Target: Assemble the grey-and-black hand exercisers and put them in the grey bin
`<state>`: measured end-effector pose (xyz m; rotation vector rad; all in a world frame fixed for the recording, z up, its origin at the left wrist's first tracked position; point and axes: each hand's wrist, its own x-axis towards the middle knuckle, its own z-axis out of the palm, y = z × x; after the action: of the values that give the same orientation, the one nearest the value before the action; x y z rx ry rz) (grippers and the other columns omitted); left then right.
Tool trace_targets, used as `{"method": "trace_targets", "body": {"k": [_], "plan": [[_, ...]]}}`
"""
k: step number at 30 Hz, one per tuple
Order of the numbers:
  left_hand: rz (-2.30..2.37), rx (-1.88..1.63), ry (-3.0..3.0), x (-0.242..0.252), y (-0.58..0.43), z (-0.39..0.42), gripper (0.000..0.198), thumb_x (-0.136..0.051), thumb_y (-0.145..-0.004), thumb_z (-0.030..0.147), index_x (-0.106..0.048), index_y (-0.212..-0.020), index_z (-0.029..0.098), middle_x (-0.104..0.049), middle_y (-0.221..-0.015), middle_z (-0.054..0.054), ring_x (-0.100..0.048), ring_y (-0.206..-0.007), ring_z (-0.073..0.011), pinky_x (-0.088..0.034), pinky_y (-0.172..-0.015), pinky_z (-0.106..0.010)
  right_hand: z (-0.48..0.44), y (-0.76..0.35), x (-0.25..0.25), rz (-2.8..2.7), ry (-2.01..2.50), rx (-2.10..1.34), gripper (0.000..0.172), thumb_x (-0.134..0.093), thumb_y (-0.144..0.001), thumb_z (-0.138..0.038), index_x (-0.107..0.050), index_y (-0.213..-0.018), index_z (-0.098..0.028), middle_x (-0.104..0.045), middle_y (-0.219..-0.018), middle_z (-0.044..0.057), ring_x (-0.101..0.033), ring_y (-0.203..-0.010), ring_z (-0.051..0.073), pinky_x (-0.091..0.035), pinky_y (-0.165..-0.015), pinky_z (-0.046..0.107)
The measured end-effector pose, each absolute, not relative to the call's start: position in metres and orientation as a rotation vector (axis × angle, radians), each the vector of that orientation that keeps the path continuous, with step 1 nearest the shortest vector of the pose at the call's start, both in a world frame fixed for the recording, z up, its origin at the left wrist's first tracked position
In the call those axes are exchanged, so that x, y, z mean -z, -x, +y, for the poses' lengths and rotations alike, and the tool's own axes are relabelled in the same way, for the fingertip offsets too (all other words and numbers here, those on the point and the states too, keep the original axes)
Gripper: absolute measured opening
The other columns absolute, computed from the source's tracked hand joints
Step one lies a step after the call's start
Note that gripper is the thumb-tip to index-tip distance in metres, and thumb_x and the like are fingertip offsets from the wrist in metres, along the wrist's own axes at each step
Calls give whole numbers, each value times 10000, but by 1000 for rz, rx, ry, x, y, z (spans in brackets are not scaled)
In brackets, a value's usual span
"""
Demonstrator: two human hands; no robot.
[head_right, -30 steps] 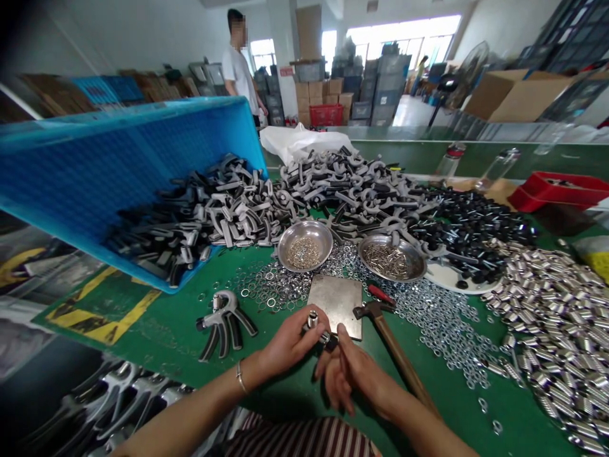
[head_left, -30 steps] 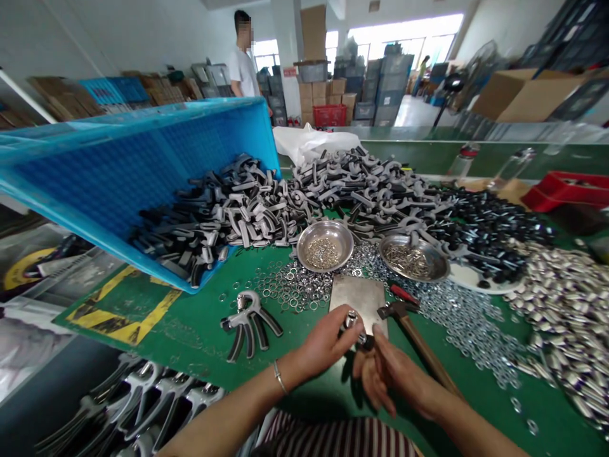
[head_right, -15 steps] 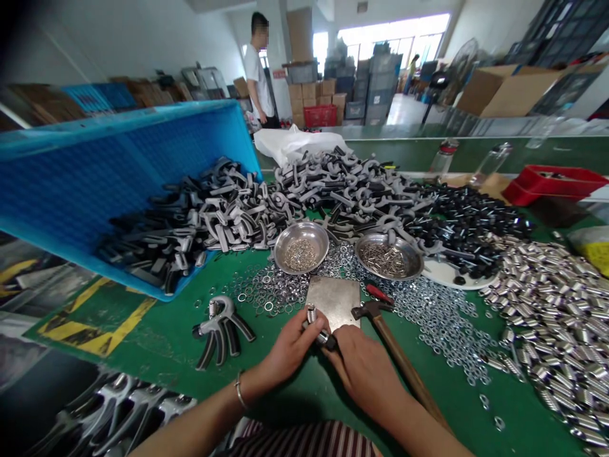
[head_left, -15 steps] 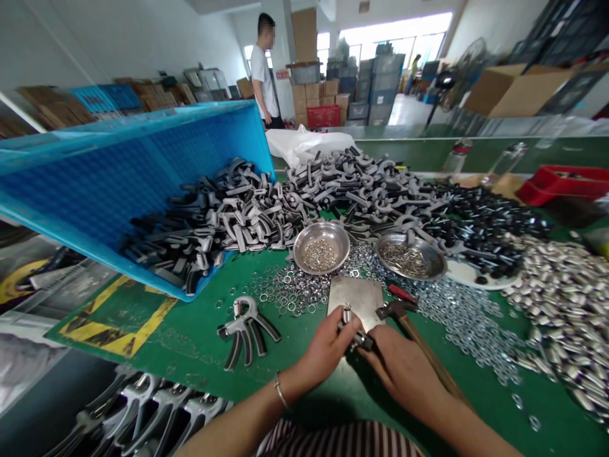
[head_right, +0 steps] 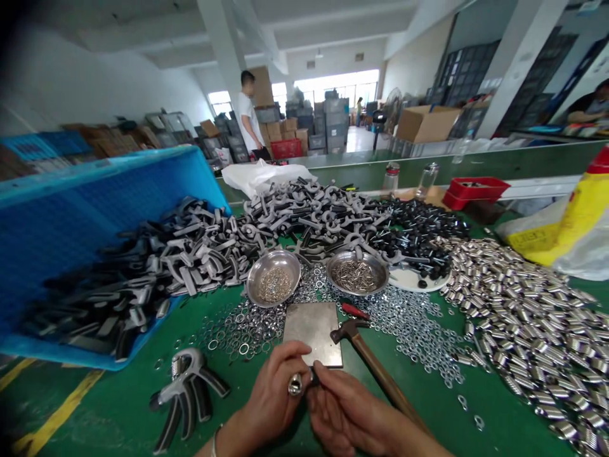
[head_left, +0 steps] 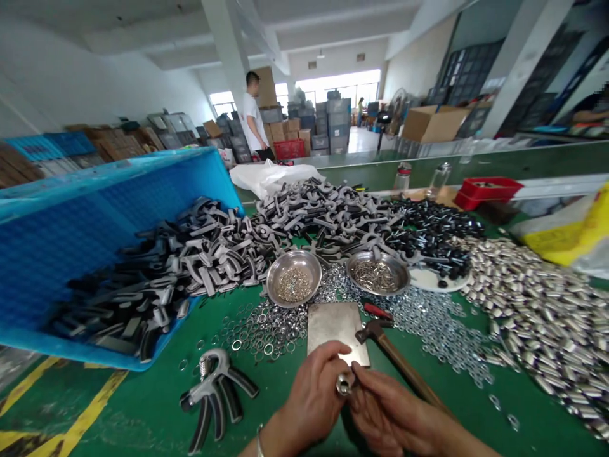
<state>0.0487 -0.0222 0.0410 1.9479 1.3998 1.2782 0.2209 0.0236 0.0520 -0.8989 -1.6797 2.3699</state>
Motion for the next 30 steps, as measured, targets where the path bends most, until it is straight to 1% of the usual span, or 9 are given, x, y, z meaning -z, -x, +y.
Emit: {"method": "trace_targets", "body": {"k": [2, 4, 5, 9, 14, 19, 24, 27, 30], "plan": [[1465, -1311, -1853, -45, -52, -19, 180, -435, -998, 288, -585, -974, 191, -607, -1085, -113, -604, -1019, -209, -503, -914, -362, 26, -221, -54, -1796, 974, -2046, 551, -377, -906, -735, -517, -861, -203, -578, -669, 4, -465, -469, 111, -363, -458, 232], [1608, -1377, -1621, -48, -56, -15, 202, -377, -1020, 270, -559, -1008, 183, -613, -998, -90, -612, -956, -191, -511, -886, -344, 27, -221, -55, -1822, 1037, -1758, 485, -585, -835, -687, -537, -862, -205, -610, -820, 39, -517, -612, 126, -401, -546, 235], [1649, -1396, -1572, -49, -57, -14, 203, -368, -1023, 261, -554, -1007, 182, -610, -976, -83, -611, -941, -187, -512, -879, -338, 26, -220, -54, -1805, 1044, -1754, 476, -570, -846, -685, -536, -862, -211, -592, -796, 28, -501, -602, 126, -408, -553, 240], [1473, -1323, -1994, -43, -56, -17, 131, -469, -981, 244, -578, -935, 187, -606, -1007, -95, -608, -943, -195, -514, -841, -322, 24, -222, -49, -1683, 917, -2262, 602, -128, -979, -669, -517, -897, -217, -420, -533, -68, -288, -364, 102, -333, -399, 240], [1541, -1323, -1842, -49, -56, -13, 182, -390, -1010, 222, -542, -919, 181, -572, -948, -82, -582, -903, -177, -498, -852, -318, 24, -226, -51, -1820, 956, -1762, 461, -520, -895, -661, -528, -812, -208, -572, -743, 16, -485, -570, 112, -384, -520, 217], [1464, -921, -2042, -55, -50, 26, 184, -376, -1010, 259, -536, -990, 172, -577, -989, -88, -571, -944, -201, -484, -891, -351, 29, -221, -43, -1626, 976, -2164, 545, -174, -981, -660, -484, -872, -225, -430, -558, -71, -275, -373, 93, -264, -382, 217], [1525, -303, -2405, -40, -34, 88, 211, -538, -943, 356, -602, -974, 158, -609, -1023, -103, -558, -1012, -269, -424, -959, -442, 43, -240, -35, -2256, 1229, -1221, 309, -421, -992, -461, -585, -942, -203, -685, -859, 84, -621, -760, 213, -428, -689, 312], [1579, -210, -2511, -53, -38, 125, 308, -638, -882, 450, -637, -978, 157, -633, -1007, -112, -554, -1011, -290, -419, -932, -437, 40, -264, -30, -2327, 1179, -1217, 290, -395, -1016, -408, -594, -907, -227, -705, -858, 55, -645, -796, 212, -433, -729, 309], [1624, -247, -2607, -74, -60, 170, 167, -562, -944, 287, -661, -1022, 177, -664, -1039, -102, -557, -1057, -274, -412, -947, -417, 33, -282, -24, -2261, 1129, -1383, 366, -342, -1037, -420, -584, -840, -229, -677, -721, 17, -644, -701, 182, -457, -682, 276]]}}
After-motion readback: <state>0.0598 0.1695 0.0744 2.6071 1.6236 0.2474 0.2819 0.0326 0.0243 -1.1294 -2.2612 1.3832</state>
